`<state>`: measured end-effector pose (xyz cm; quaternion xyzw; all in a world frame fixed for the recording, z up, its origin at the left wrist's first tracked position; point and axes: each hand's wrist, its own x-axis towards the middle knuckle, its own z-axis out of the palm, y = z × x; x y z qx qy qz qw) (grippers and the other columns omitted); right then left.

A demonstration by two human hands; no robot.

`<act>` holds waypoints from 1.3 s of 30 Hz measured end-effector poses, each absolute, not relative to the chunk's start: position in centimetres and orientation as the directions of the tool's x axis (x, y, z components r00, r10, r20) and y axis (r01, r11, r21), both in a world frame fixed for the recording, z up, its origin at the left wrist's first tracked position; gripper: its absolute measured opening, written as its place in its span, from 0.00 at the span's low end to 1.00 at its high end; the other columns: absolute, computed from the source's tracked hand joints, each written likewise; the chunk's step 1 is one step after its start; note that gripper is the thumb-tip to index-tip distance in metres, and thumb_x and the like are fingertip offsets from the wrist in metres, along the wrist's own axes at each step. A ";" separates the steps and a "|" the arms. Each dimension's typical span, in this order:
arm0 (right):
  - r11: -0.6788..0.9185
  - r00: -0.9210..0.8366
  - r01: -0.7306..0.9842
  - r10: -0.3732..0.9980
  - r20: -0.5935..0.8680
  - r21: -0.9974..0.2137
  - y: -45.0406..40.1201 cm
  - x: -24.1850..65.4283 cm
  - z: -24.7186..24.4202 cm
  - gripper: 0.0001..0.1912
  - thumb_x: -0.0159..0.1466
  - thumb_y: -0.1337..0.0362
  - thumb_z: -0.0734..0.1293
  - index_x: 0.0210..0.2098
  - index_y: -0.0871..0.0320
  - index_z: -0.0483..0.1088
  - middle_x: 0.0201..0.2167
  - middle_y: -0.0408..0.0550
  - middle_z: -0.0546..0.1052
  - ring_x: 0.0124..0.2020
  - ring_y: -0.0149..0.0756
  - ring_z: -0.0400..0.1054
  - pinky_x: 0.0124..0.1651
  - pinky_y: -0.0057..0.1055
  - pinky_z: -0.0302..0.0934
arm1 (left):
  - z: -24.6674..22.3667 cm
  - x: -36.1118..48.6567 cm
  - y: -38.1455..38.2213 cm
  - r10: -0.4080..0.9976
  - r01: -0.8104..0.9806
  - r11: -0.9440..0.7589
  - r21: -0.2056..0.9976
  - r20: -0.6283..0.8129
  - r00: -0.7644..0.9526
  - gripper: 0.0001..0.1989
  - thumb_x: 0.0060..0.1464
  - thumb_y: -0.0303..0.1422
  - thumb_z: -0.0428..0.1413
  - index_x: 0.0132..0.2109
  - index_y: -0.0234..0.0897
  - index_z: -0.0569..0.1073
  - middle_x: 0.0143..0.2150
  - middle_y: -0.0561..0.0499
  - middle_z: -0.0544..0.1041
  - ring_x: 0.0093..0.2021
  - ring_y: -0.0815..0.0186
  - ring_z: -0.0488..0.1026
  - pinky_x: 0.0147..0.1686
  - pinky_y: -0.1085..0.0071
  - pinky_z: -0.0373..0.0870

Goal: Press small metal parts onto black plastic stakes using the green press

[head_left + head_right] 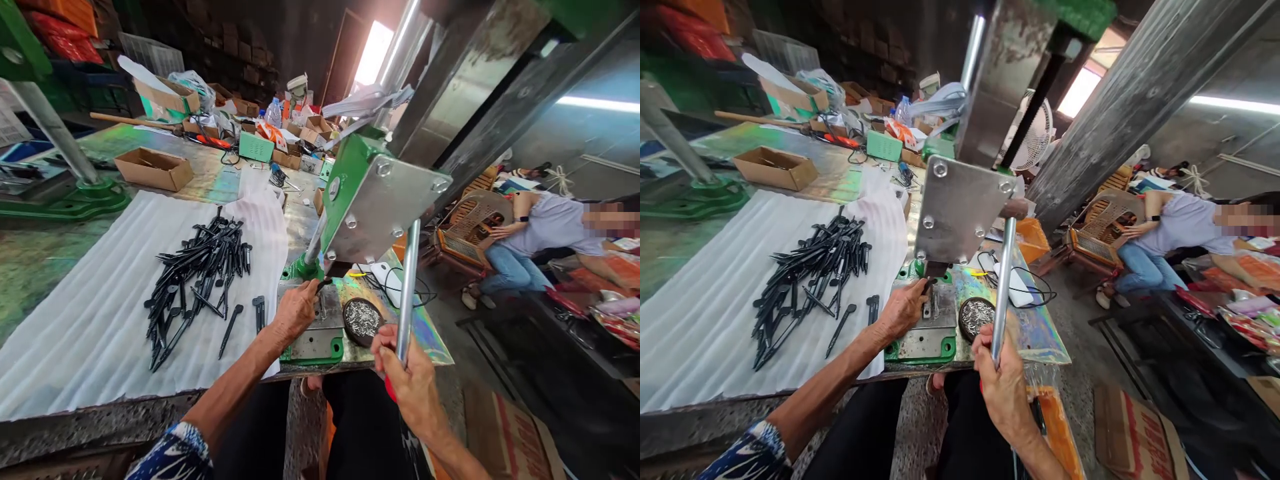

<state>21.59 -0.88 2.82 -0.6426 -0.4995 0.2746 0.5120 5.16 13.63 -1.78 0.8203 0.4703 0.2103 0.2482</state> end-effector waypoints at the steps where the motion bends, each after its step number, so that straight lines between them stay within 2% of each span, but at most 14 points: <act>1: 0.016 0.345 0.376 0.926 0.156 -0.926 -0.8 21.5 2.8 0.05 0.62 0.64 0.60 0.39 0.56 0.62 0.27 0.42 0.68 0.21 0.31 0.61 0.26 0.29 0.61 | -1.8 5.2 13.6 0.879 0.667 -0.428 0.609 0.110 0.463 0.14 0.57 0.25 0.45 0.49 0.36 0.67 0.45 0.45 0.76 0.41 0.60 0.74 0.41 0.68 0.66; 5: -0.069 0.325 0.408 0.943 0.074 -0.911 -0.8 21.2 3.6 0.05 0.64 0.63 0.59 0.40 0.56 0.61 0.31 0.45 0.69 0.26 0.36 0.63 0.31 0.33 0.62 | -2.0 5.1 13.8 0.896 0.663 -0.390 0.639 0.098 0.433 0.14 0.56 0.25 0.46 0.49 0.39 0.68 0.43 0.46 0.76 0.42 0.61 0.74 0.43 0.69 0.67; 11: -0.103 0.343 0.387 0.938 0.039 -0.916 -1.6 21.0 4.8 0.07 0.64 0.61 0.57 0.39 0.56 0.61 0.29 0.44 0.67 0.22 0.35 0.62 0.27 0.32 0.61 | -2.2 5.1 14.2 0.895 0.651 -0.408 0.640 0.141 0.423 0.13 0.56 0.25 0.45 0.47 0.38 0.67 0.41 0.47 0.77 0.42 0.62 0.74 0.44 0.68 0.67; 14: -0.124 0.376 0.433 0.925 0.054 -0.893 -3.3 20.9 6.9 0.10 0.64 0.57 0.58 0.40 0.56 0.63 0.30 0.44 0.68 0.24 0.35 0.63 0.27 0.29 0.61 | -2.2 5.1 14.2 0.892 0.666 -0.423 0.614 0.152 0.426 0.13 0.56 0.24 0.44 0.47 0.36 0.67 0.44 0.44 0.76 0.42 0.60 0.75 0.42 0.67 0.68; 17: -0.155 0.403 0.463 0.914 0.052 -0.873 -5.3 20.7 9.8 0.14 0.64 0.51 0.58 0.37 0.54 0.66 0.26 0.43 0.69 0.24 0.35 0.63 0.26 0.28 0.59 | -2.2 5.0 14.1 0.892 0.696 -0.428 0.576 0.145 0.428 0.14 0.56 0.24 0.43 0.48 0.36 0.66 0.44 0.43 0.76 0.42 0.59 0.75 0.40 0.66 0.68; 20: -0.202 0.447 0.410 0.895 0.003 -0.890 -6.4 20.2 11.9 0.18 0.62 0.46 0.60 0.37 0.54 0.69 0.24 0.43 0.69 0.24 0.36 0.64 0.26 0.28 0.60 | -2.3 5.0 14.1 0.892 0.728 -0.432 0.532 0.137 0.430 0.13 0.57 0.25 0.43 0.48 0.36 0.66 0.43 0.42 0.76 0.42 0.57 0.75 0.40 0.65 0.68; 24: -0.246 0.483 0.298 0.872 -0.076 -0.922 -6.5 19.7 13.0 0.23 0.61 0.45 0.61 0.45 0.55 0.70 0.25 0.44 0.70 0.23 0.36 0.63 0.25 0.28 0.62 | -2.2 5.1 14.0 0.883 0.733 -0.451 0.509 0.137 0.448 0.14 0.57 0.24 0.43 0.48 0.36 0.65 0.45 0.41 0.76 0.43 0.57 0.74 0.41 0.64 0.68; 26: -0.243 0.478 0.273 0.874 -0.088 -0.931 -6.3 19.8 13.2 0.22 0.61 0.46 0.62 0.44 0.55 0.70 0.23 0.42 0.69 0.21 0.34 0.63 0.24 0.27 0.61 | -2.1 5.1 14.0 0.885 0.729 -0.445 0.520 0.129 0.448 0.15 0.55 0.22 0.43 0.48 0.36 0.65 0.45 0.42 0.76 0.43 0.58 0.74 0.41 0.65 0.68; 30: -0.193 0.368 0.256 0.925 -0.089 -0.947 -6.1 20.1 13.5 0.19 0.60 0.46 0.64 0.34 0.56 0.71 0.20 0.41 0.67 0.18 0.32 0.60 0.21 0.26 0.59 | -1.9 5.2 14.1 0.892 0.721 -0.415 0.555 0.092 0.443 0.14 0.55 0.21 0.44 0.47 0.36 0.65 0.44 0.43 0.76 0.42 0.59 0.74 0.42 0.66 0.67; 33: -0.202 0.396 0.231 0.913 -0.098 -0.952 -6.0 20.1 13.4 0.21 0.58 0.45 0.65 0.39 0.57 0.71 0.22 0.42 0.69 0.19 0.32 0.60 0.22 0.27 0.60 | -2.3 5.2 14.1 0.896 0.694 -0.408 0.593 0.116 0.428 0.14 0.54 0.21 0.44 0.47 0.36 0.64 0.44 0.43 0.76 0.43 0.60 0.74 0.42 0.67 0.67; 36: -0.194 0.458 0.201 0.885 -0.083 -0.960 -6.2 20.1 13.2 0.24 0.59 0.45 0.65 0.45 0.58 0.69 0.25 0.43 0.71 0.19 0.31 0.60 0.21 0.27 0.60 | -2.3 5.0 13.8 0.923 0.680 -0.364 0.637 0.150 0.354 0.09 0.56 0.24 0.44 0.43 0.37 0.64 0.39 0.45 0.77 0.41 0.60 0.74 0.41 0.67 0.67; 39: -0.225 0.372 0.266 0.921 -0.116 -0.937 -6.4 20.5 13.3 0.25 0.60 0.45 0.65 0.46 0.58 0.68 0.25 0.44 0.72 0.20 0.33 0.63 0.23 0.27 0.62 | -1.5 3.8 12.8 0.956 0.660 -0.287 0.694 0.164 0.244 0.04 0.56 0.28 0.46 0.39 0.39 0.64 0.33 0.49 0.75 0.36 0.61 0.74 0.38 0.68 0.67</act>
